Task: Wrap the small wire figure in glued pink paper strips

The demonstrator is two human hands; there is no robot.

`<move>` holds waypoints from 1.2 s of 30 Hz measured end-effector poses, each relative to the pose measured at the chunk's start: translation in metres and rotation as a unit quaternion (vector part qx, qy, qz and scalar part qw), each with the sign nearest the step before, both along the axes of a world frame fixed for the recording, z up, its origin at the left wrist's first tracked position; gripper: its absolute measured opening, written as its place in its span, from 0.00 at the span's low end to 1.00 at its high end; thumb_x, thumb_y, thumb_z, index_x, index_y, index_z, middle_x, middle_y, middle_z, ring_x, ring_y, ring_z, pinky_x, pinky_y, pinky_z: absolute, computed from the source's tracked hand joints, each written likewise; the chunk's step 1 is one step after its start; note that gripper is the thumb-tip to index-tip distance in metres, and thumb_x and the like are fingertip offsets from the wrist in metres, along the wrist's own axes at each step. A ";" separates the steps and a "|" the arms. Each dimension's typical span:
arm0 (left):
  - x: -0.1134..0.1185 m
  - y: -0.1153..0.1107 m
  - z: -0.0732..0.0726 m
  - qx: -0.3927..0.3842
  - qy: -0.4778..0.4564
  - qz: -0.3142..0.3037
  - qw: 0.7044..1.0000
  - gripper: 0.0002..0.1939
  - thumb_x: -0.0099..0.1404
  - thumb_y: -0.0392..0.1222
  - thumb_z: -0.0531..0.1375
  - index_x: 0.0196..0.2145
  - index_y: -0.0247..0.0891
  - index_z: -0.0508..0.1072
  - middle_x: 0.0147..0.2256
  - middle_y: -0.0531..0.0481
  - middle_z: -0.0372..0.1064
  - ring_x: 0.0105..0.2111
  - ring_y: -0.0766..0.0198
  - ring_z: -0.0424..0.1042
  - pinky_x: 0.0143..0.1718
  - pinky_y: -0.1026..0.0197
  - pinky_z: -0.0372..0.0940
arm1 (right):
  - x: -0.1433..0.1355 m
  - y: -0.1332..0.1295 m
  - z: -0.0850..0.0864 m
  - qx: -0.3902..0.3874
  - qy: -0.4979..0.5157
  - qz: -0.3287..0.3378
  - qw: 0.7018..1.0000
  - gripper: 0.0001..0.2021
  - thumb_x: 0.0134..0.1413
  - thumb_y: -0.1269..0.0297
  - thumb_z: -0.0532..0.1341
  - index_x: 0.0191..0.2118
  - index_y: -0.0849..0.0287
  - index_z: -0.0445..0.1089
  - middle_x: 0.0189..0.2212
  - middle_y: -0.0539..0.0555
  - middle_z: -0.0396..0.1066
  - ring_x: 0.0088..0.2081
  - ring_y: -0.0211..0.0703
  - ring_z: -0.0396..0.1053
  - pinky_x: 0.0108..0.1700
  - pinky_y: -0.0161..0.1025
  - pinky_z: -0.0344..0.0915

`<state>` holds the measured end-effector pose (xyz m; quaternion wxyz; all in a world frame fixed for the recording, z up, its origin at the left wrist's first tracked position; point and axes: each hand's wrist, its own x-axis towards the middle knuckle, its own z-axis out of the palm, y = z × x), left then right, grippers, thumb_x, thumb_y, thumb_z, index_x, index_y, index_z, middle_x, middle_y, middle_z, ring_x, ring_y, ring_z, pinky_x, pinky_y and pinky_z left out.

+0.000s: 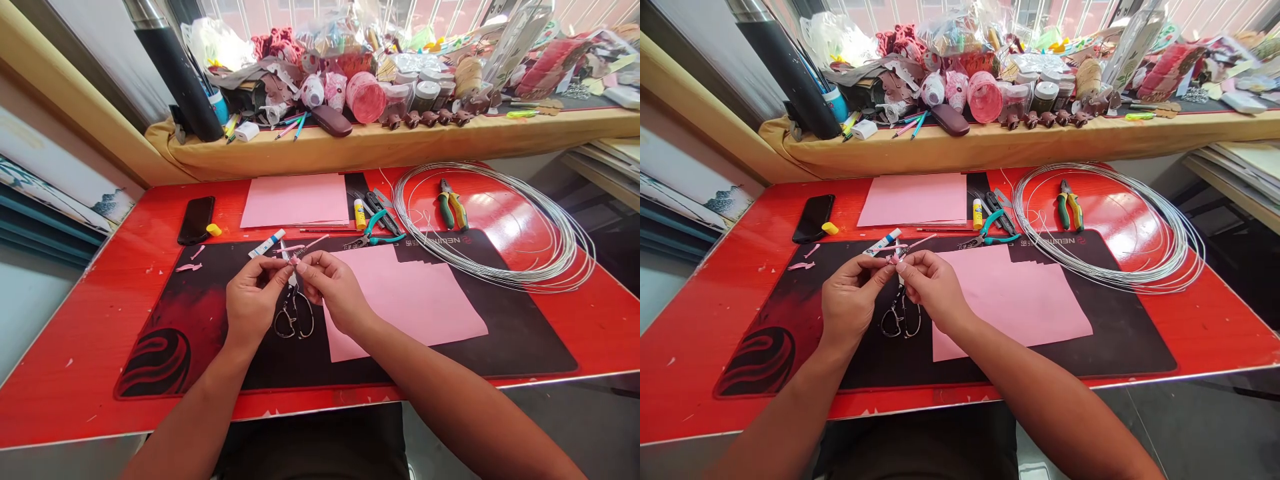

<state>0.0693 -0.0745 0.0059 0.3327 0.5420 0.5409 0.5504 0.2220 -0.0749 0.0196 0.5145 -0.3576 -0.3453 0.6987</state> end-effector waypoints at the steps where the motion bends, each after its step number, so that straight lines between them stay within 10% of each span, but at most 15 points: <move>1: 0.000 0.000 0.000 0.001 0.000 0.000 1.000 0.10 0.61 0.48 0.73 0.35 0.40 0.82 0.33 0.50 0.78 0.34 0.60 0.76 0.35 0.61 0.69 | 0.000 0.000 0.000 -0.001 -0.002 -0.004 1.000 0.19 0.50 0.49 0.76 0.34 0.56 0.70 0.18 0.41 0.62 0.20 0.33 0.55 0.23 0.34 0.49; 14: 0.000 -0.003 0.003 0.019 0.053 -0.012 0.998 0.10 0.63 0.48 0.72 0.33 0.40 0.82 0.30 0.52 0.74 0.30 0.64 0.70 0.32 0.63 0.64 | -0.001 0.001 -0.001 -0.006 -0.003 -0.007 1.000 0.20 0.50 0.47 0.76 0.33 0.56 0.70 0.17 0.42 0.62 0.19 0.32 0.54 0.23 0.35 0.49; 36: 0.007 0.001 -0.003 -0.079 -0.151 -0.048 0.984 0.09 0.58 0.43 0.71 0.33 0.38 0.78 0.31 0.52 0.74 0.28 0.67 0.69 0.30 0.65 0.66 | -0.004 -0.002 -0.009 0.052 -0.063 -0.033 0.996 0.15 0.56 0.51 0.72 0.35 0.56 0.71 0.18 0.41 0.61 0.19 0.33 0.55 0.22 0.35 0.48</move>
